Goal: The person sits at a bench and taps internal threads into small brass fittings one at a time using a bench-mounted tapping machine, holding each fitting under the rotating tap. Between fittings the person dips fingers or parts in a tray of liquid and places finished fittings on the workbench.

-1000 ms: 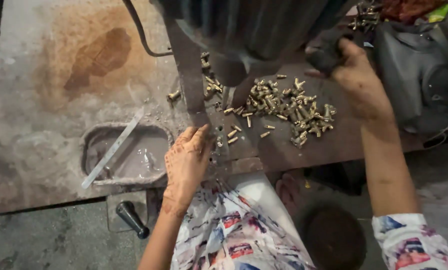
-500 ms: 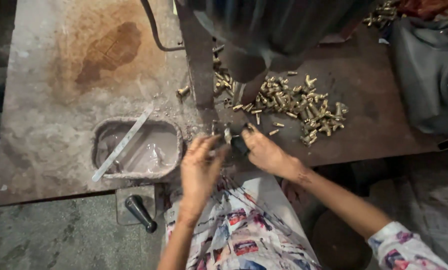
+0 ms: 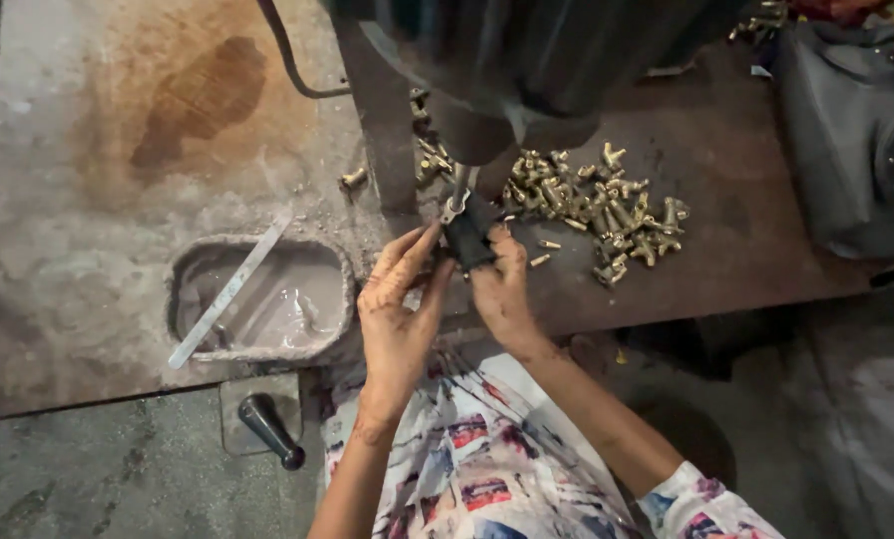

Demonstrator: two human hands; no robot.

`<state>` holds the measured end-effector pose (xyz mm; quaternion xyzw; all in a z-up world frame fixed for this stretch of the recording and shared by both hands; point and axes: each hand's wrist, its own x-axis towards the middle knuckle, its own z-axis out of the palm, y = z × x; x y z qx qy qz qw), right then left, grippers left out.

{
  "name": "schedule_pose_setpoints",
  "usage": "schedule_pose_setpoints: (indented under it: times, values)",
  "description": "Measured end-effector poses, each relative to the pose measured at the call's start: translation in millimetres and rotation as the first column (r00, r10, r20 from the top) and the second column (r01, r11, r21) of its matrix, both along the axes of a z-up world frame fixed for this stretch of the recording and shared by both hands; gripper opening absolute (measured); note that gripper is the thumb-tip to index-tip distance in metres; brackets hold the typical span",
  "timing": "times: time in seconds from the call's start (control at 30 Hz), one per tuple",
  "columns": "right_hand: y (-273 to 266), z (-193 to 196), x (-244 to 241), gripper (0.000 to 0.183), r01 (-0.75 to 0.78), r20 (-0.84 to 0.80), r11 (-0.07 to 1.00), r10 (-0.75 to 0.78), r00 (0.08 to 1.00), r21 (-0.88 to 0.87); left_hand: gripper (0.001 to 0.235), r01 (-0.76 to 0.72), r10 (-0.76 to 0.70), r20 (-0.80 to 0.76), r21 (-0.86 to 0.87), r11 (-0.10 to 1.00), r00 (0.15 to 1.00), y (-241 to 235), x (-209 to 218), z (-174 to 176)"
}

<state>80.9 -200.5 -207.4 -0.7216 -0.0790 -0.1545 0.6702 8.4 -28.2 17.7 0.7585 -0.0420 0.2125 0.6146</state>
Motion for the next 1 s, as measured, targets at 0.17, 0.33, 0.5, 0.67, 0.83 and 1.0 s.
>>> schedule_pose_setpoints:
  times: [0.17, 0.33, 0.5, 0.67, 0.83, 1.0]
  values:
    - [-0.8, 12.7, -5.5, 0.052, 0.099, 0.169, 0.960, -0.055, 0.984, -0.261, 0.041, -0.010, 0.010, 0.033, -0.009, 1.000, 0.999, -2.4, -1.0, 6.2]
    - [3.3, 25.7, -11.8, 0.049, 0.041, 0.062, 0.989, -0.032, 0.998, -0.143, 0.040, -0.037, 0.065, -0.081, 0.311, 0.950, 0.995, -28.1, -21.7, -43.3]
    - [-17.1, 45.3, -12.4, 0.059, -0.140, 0.100, 0.971, 0.162, 0.982, -0.194, 0.054, 0.173, -0.254, 0.057, 0.589, 0.789, 0.965, -104.0, 26.3, -121.3]
    - [-24.7, 54.6, 4.3, 0.063, -0.223, -0.053, 0.935, 0.217, 0.975, -0.277, 0.051, -0.043, -0.067, 0.098, 0.825, 0.564, 0.993, -157.7, 132.6, -125.3]
    - [-21.3, 79.1, -5.0, 0.065, -0.319, 0.086, 0.909, 0.352, 0.932, -0.267, 0.039, 0.175, -0.090, -0.165, 0.623, 0.762, 0.982, -151.2, 136.0, -149.8]
    - [-19.8, 77.8, 10.3, 0.061, -0.193, -0.111, 0.956, 0.172, 0.979, -0.221, 0.032, 0.066, -0.058, -0.039, 0.228, 0.971, 0.998, -142.0, 93.7, -267.0]
